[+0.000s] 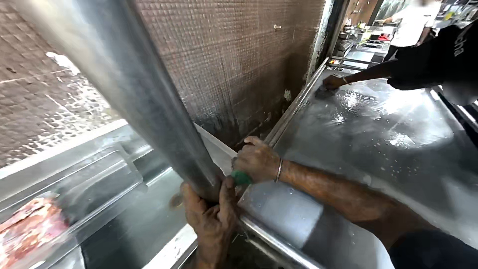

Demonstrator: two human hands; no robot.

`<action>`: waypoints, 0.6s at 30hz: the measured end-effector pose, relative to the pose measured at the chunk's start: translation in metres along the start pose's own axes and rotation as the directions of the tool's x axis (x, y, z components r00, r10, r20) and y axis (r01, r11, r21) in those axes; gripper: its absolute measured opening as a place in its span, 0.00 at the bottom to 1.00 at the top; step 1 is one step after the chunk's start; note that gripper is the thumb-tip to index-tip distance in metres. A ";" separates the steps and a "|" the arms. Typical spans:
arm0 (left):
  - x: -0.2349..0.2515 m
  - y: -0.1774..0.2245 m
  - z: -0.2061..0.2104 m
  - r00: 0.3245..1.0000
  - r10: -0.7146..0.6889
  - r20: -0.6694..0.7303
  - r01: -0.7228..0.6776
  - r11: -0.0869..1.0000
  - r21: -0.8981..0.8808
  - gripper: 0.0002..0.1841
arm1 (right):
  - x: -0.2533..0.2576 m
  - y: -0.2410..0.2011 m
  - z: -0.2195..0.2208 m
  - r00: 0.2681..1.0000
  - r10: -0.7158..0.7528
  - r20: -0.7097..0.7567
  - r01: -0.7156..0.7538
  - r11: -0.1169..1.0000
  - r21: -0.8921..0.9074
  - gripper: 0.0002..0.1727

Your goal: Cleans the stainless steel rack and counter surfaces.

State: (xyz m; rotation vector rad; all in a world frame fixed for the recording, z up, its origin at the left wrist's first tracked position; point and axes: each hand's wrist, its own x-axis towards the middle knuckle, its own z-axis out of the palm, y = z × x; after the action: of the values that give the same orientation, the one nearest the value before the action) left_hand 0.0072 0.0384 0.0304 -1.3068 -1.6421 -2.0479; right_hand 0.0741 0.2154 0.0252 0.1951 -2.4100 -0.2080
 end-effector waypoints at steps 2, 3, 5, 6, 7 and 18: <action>-0.002 -0.005 -0.001 0.999 0.037 0.002 -0.037 0.998 0.044 0.27 | -0.015 0.043 -0.004 0.998 0.026 0.054 -0.024 0.999 -0.045 0.12; -0.003 -0.005 -0.001 0.998 0.058 -0.006 -0.057 0.996 0.065 0.26 | -0.024 0.070 -0.009 0.990 0.066 0.127 -0.057 0.996 -0.068 0.16; -0.004 -0.009 -0.001 0.996 0.093 -0.016 -0.091 0.992 0.084 0.26 | -0.039 0.129 -0.017 0.923 0.226 0.311 -0.190 0.971 -0.142 0.24; -0.004 -0.012 0.001 0.993 0.112 -0.033 -0.109 0.991 0.082 0.26 | -0.044 0.156 -0.022 0.860 0.318 0.399 -0.267 0.947 -0.178 0.23; -0.002 -0.014 0.003 0.991 0.126 -0.047 -0.122 0.989 0.084 0.26 | -0.046 0.181 -0.024 0.808 0.384 0.446 -0.317 0.923 -0.221 0.22; -0.007 -0.014 0.003 0.991 0.121 -0.052 -0.118 0.991 0.066 0.31 | -0.007 0.046 -0.031 0.810 0.370 0.455 -0.350 0.928 -0.132 0.25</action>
State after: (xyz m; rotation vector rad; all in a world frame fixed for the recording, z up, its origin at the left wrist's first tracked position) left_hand 0.0039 0.0437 0.0164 -1.2828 -1.5518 -1.9303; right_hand 0.0961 0.2586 0.0529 -0.3827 -2.8654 -0.1397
